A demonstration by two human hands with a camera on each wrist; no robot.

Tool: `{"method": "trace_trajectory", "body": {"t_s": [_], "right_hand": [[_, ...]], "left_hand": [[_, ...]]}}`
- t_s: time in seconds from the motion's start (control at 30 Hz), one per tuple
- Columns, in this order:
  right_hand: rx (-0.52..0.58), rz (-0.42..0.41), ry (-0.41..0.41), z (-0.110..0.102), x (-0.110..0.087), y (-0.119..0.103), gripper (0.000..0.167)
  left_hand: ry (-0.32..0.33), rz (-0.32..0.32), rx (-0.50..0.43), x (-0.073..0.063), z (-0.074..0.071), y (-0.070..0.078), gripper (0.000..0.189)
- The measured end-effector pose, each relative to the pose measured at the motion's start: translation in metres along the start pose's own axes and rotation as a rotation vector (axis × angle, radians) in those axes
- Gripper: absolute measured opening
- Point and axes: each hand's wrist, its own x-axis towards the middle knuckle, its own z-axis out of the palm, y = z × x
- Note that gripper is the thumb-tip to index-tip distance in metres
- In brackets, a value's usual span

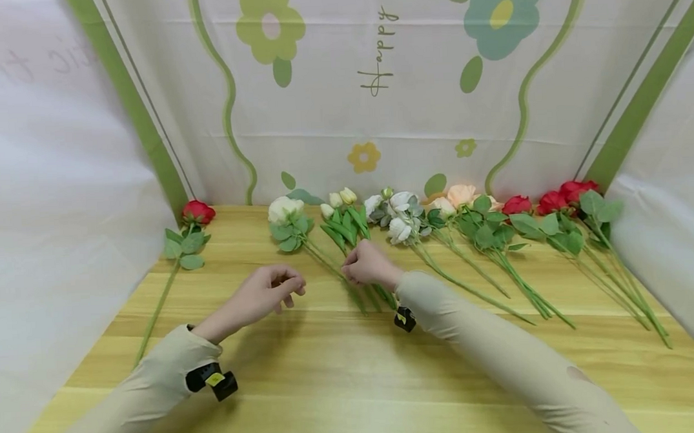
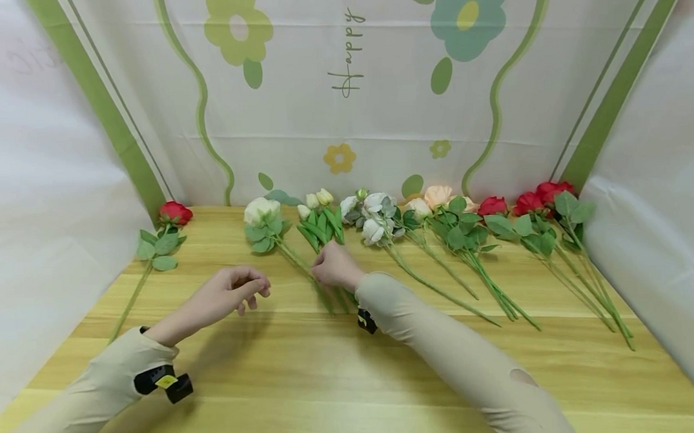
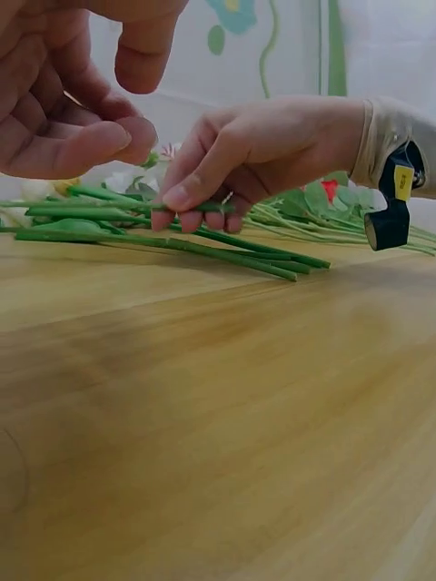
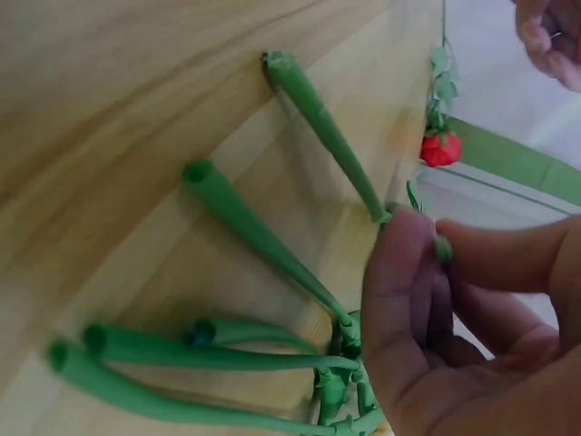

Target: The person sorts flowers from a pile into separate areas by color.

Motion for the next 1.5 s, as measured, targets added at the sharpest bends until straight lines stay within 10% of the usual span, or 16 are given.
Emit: {"method": "trace_trajectory", "body": {"t_s": [0.6,1.5], "right_hand": [[-0.332,-0.128,-0.064,0.010,0.006,-0.005,0.048],[0.024,-0.193,0.185,-0.059,-0.104,0.026,0.017]], "left_hand": [[-0.115,-0.058,0.068,0.001,-0.020,-0.016,0.027],[-0.011,0.027,0.168,0.025,-0.023,0.018,0.028]]}}
